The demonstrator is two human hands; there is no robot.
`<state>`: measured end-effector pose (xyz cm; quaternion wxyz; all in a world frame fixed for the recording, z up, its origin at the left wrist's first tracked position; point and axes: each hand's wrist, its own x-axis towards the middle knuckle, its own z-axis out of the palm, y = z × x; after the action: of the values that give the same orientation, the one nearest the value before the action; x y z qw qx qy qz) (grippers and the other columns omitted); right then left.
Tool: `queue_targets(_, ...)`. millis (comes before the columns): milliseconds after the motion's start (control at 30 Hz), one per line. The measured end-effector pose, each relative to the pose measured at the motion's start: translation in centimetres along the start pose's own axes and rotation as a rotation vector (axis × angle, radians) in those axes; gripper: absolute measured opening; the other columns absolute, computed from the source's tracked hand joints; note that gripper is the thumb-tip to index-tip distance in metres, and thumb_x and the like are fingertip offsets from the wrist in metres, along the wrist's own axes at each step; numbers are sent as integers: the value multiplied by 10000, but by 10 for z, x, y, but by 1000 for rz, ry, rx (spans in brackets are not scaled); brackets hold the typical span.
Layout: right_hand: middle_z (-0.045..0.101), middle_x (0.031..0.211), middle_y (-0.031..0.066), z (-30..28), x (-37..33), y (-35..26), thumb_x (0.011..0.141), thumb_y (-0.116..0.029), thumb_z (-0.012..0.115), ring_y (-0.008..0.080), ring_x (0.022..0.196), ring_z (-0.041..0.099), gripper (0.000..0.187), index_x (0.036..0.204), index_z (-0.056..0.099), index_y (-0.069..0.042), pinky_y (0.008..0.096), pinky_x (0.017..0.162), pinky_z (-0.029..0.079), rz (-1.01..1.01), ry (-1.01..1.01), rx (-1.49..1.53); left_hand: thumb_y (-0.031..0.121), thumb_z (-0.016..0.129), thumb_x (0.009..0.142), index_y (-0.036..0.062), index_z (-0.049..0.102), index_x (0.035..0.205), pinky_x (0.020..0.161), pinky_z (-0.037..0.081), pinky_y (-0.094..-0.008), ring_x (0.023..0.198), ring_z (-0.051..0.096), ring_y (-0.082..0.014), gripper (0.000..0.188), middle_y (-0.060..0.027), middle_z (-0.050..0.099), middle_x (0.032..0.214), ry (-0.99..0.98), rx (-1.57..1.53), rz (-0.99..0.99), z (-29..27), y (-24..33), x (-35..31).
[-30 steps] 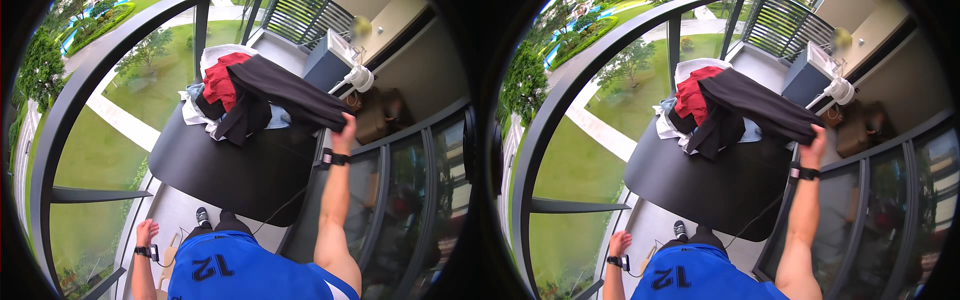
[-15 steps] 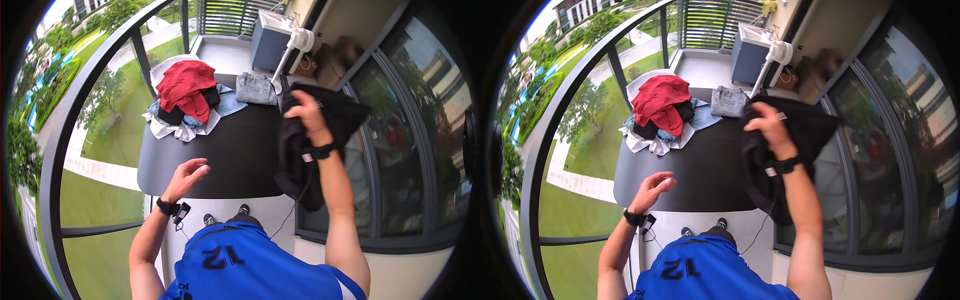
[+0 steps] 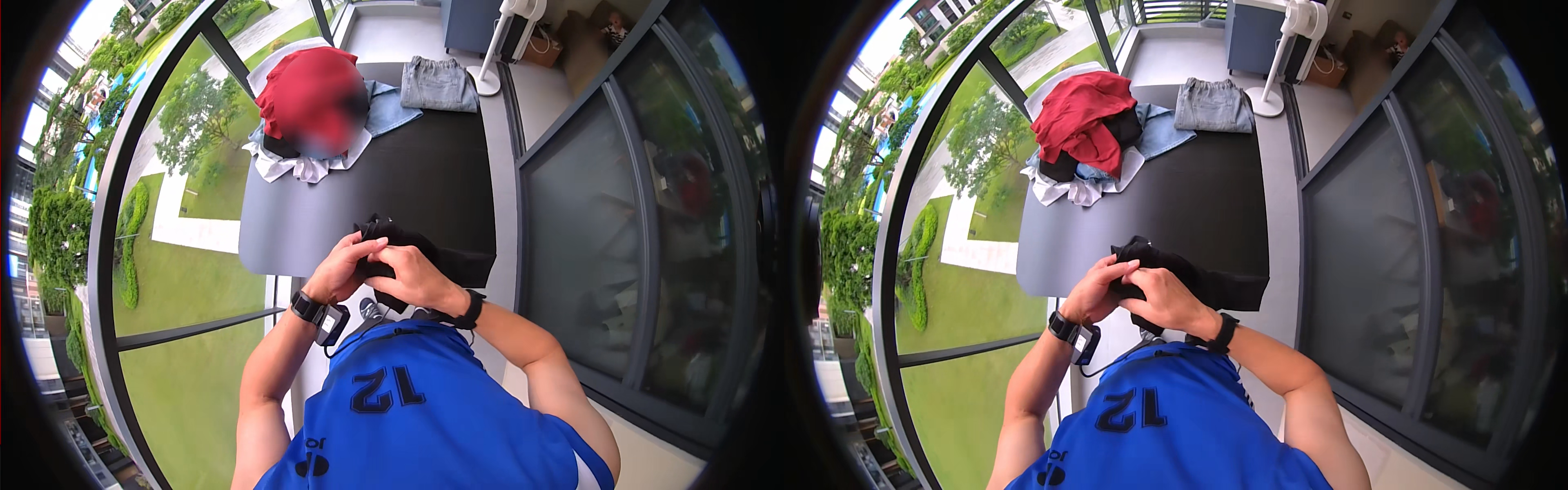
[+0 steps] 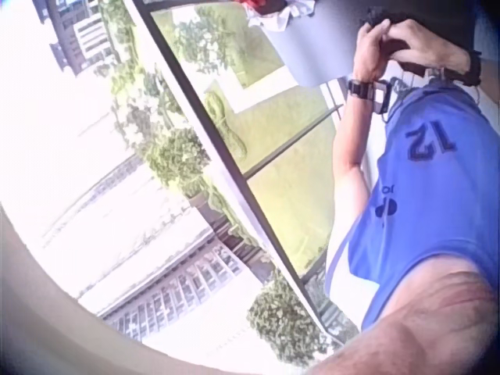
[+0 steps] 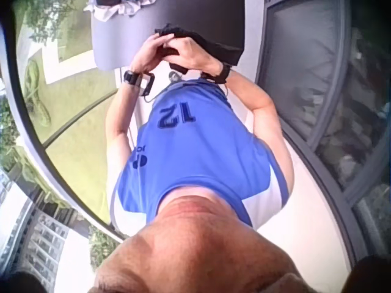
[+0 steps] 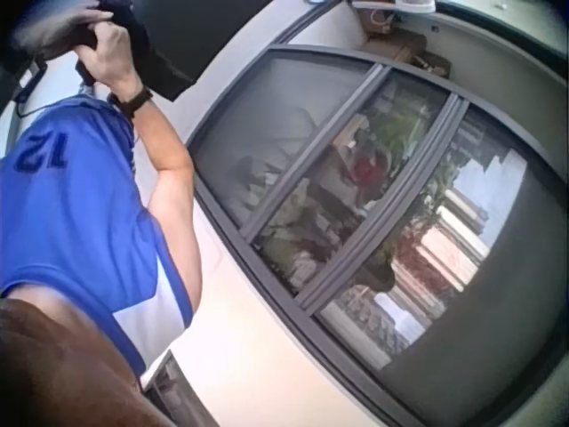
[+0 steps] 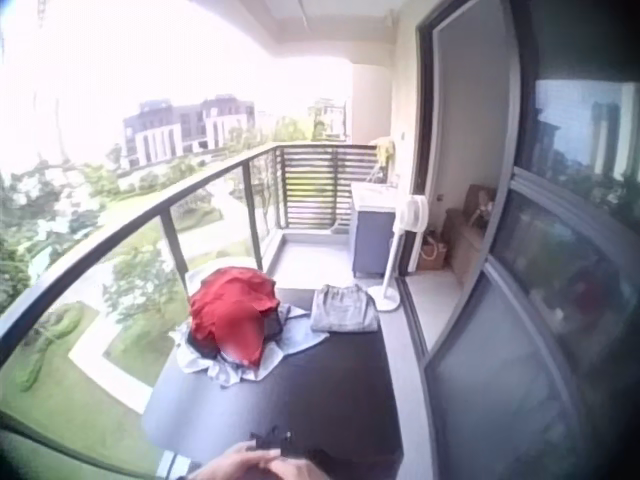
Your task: Folding various items of clothing on a balcony table.
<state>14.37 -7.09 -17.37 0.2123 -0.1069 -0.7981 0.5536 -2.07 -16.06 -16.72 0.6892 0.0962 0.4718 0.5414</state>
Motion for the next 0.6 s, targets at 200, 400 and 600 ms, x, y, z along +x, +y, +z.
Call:
queue_targets(200, 762, 1016, 160, -67, -36, -7, 858, -44, 781, 216, 895, 743, 156, 992, 754, 30, 336, 807, 576, 70, -35, 191, -66, 603, 886, -8, 662, 1233, 868, 572, -288, 955, 698, -134, 357, -65, 741, 1072, -7, 214, 158, 41, 24, -12)
queue_targets(400, 516, 1502, 236, -130, -29, -1, 763, -205, 900, 354, 1386, 522, 729, 1395, 584, -25, 428, 1159, 365, -152, 354, -100, -41, 645, 858, -33, 673, 1205, 852, 549, -275, 940, 665, -106, 349, -48, 735, 1046, -136, 549, 85, 73, 85, -44)
queue_targets(600, 662, 1339, 144, -156, -19, 6, 735, -305, 925, 310, 1314, 565, 688, 1314, 649, -57, 513, 1187, 279, -299, -216, 60, -31, 669, 842, -42, 621, 1206, 786, 514, -326, 846, 613, -143, 367, -69, 701, 942, -419, 1097, 262, 102, 106, -49)
